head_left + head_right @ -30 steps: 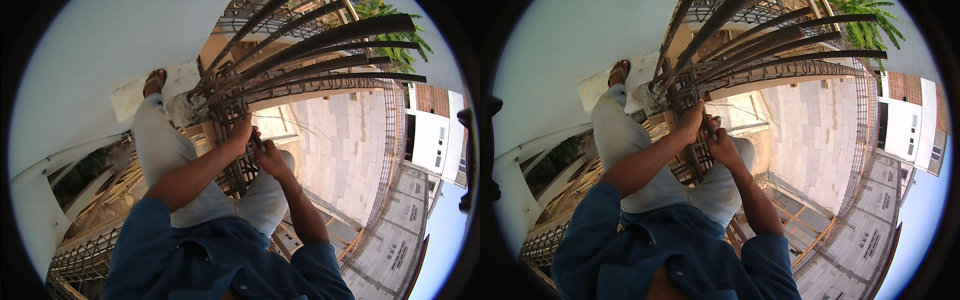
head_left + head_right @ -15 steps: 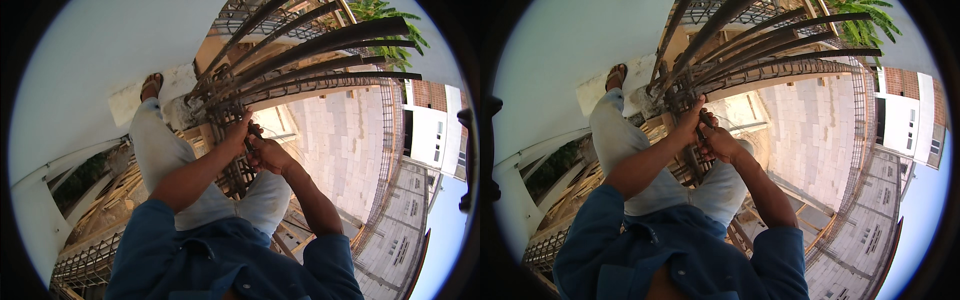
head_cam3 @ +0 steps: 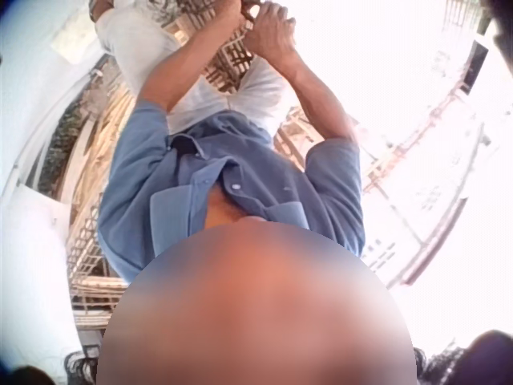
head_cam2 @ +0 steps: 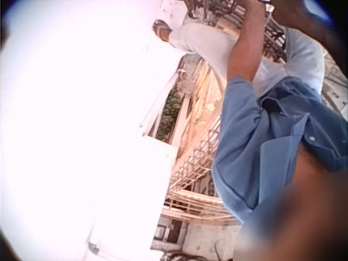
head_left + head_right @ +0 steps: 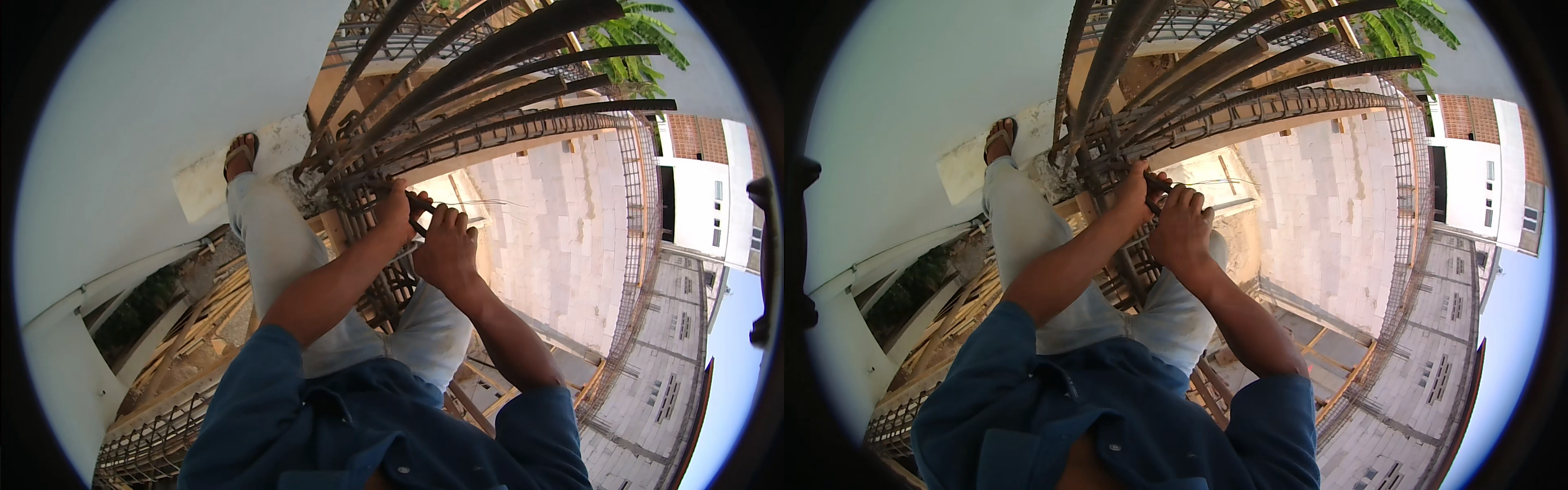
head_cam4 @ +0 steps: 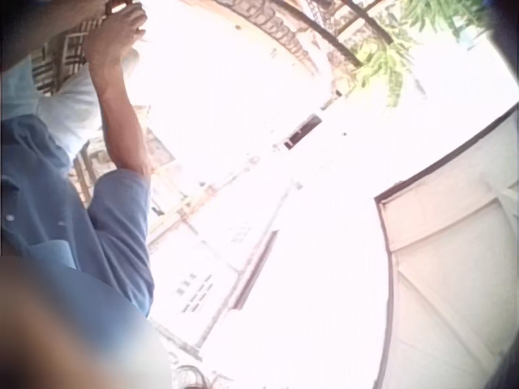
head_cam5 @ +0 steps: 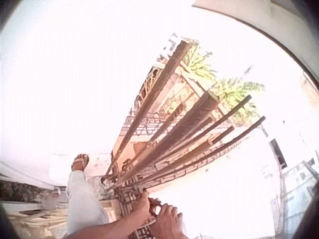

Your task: The person assembles a rebar cage on a construction site. They position and align multiple steel bars, then secure them by tying wire at intersections. The person works on a narrow ledge, handling bars one at a time and using wire to fasten the structure.

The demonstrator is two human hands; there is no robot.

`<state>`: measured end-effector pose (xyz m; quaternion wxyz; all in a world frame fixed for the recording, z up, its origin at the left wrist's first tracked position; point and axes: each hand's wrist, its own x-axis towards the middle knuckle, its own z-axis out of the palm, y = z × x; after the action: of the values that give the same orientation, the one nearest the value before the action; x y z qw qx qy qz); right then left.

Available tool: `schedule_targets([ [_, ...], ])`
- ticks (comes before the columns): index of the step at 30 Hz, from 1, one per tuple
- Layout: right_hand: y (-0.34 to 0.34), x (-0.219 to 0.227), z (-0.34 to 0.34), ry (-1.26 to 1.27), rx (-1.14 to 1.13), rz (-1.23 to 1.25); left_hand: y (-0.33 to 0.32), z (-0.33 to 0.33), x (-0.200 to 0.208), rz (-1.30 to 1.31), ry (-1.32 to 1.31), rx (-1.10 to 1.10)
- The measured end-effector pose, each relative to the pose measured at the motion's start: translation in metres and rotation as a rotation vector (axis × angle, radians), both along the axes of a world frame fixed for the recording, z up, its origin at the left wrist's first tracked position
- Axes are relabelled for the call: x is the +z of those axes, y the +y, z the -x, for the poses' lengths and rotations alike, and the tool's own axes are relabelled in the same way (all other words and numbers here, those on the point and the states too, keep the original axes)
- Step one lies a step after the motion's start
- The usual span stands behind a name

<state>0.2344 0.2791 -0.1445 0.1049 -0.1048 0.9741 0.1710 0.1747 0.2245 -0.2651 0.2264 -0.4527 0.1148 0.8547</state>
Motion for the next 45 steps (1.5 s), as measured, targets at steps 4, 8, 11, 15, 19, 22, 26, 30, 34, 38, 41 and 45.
schedule_targets([
  [4, 0.033, -0.028, 0.028, 0.073, -0.043, -0.038, 0.016, 0.009, -0.012, 0.0, 0.064, 0.054],
  [8, 0.081, -0.054, 0.065, 0.047, 0.119, 0.173, 0.022, 0.006, -0.026, 0.095, 0.232, -0.152],
  [11, 0.096, -0.069, 0.07, 0.055, 0.176, 0.232, 0.022, 0.002, -0.03, 0.06, 0.277, -0.184],
  [15, 0.098, -0.074, 0.072, 0.033, 0.175, 0.224, 0.02, 0.003, -0.032, 0.034, 0.305, -0.189],
  [19, 0.094, -0.06, 0.071, -0.007, 0.137, 0.265, 0.015, 0.002, -0.029, 0.028, 0.306, -0.216],
  [22, 0.086, -0.047, 0.062, -0.223, -0.077, 0.359, 0.004, -0.006, -0.024, 0.1, 0.331, -0.343],
  [26, 0.064, -0.041, 0.041, -0.791, -0.057, 0.404, -0.019, -0.023, -0.013, 0.189, 0.347, -0.423],
  [30, 0.049, -0.033, 0.029, -1.492, -1.414, 1.386, -0.029, -0.028, -0.004, -0.06, 0.303, -0.201],
  [34, 0.033, -0.017, 0.027, -1.425, -1.393, 1.344, -0.033, -0.022, -0.004, -0.291, 0.335, -0.074],
  [38, 0.02, 0.009, 0.032, -0.858, -0.928, 0.798, -0.019, -0.015, -0.002, -0.301, 0.247, 0.028],
  [41, 0.008, 0.011, -0.001, -0.222, -0.219, 0.275, -0.007, -0.011, 0.002, -0.251, 0.214, 0.071],
  [45, 0.011, -0.02, -0.013, 0.092, -0.068, 0.043, 0.001, -0.002, 0.006, -0.226, 0.124, 0.109],
])
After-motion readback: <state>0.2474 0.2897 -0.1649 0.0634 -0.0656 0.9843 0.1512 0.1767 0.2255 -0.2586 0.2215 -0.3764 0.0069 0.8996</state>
